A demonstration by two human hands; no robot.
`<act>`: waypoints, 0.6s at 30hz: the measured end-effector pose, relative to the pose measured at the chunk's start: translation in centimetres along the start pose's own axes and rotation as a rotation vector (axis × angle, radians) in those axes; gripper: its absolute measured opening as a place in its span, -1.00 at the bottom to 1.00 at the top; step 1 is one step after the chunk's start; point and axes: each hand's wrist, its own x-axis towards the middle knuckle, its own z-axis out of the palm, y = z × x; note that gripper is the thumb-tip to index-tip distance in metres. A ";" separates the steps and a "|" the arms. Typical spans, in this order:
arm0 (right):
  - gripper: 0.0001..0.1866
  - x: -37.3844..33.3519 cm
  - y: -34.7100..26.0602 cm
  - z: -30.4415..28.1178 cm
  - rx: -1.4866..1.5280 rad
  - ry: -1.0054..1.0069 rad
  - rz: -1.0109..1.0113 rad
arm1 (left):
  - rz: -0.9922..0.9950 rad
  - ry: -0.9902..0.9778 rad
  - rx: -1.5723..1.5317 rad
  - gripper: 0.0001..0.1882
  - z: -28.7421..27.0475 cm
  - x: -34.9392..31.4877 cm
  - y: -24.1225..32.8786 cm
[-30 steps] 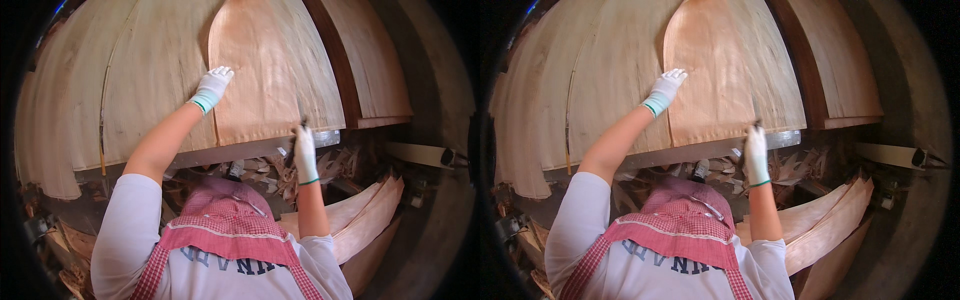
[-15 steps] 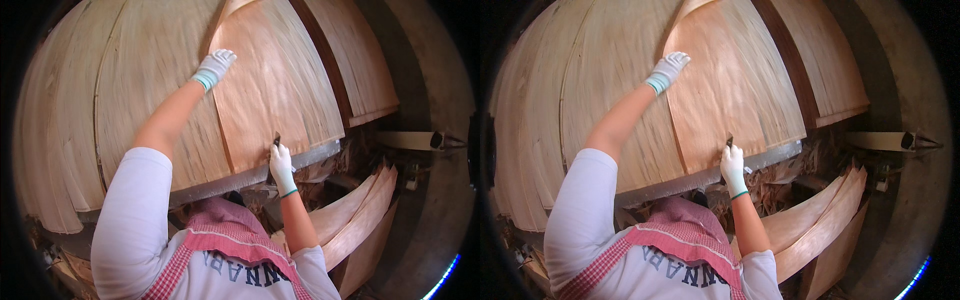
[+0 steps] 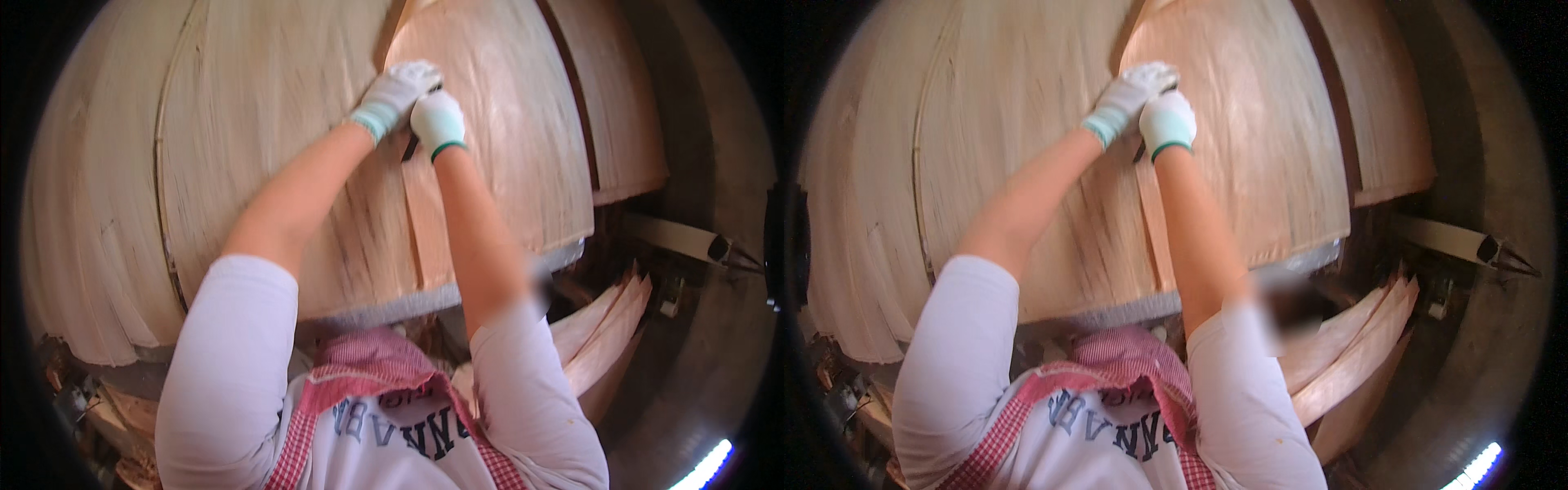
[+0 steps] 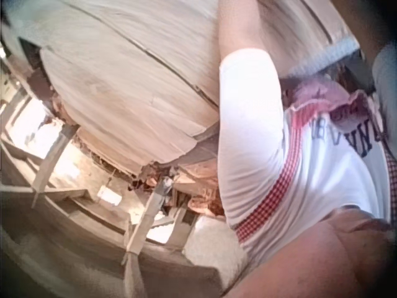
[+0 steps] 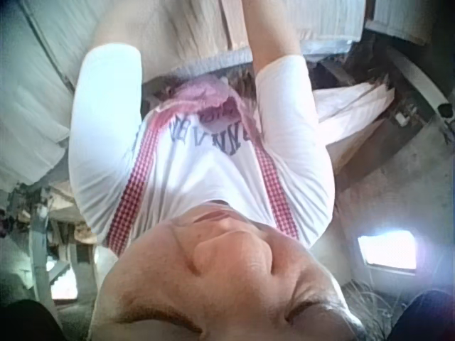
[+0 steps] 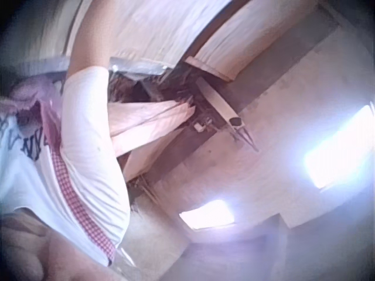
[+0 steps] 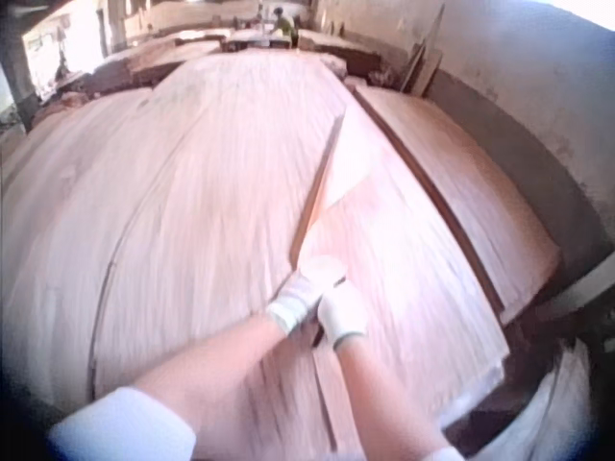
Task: The person applies liquid glue from a container to a large wooden board, positions thin wood veneer sheets on the surface, trims the edges with a small blade, and secures the veneer with small pieces of tape.
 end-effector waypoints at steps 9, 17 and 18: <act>-0.71 -27.8 7.1 3.2 -0.198 -0.187 0.134 | -0.097 0.030 0.036 -0.44 1.5 -0.8 -0.6; -0.68 -35.1 11.2 4.0 -0.148 -0.248 0.146 | -0.085 0.033 0.022 -0.41 1.4 -1.1 -0.6; -0.62 -37.8 13.7 4.1 -0.118 -0.228 0.099 | -0.084 0.034 0.030 -0.40 1.6 -1.1 -0.7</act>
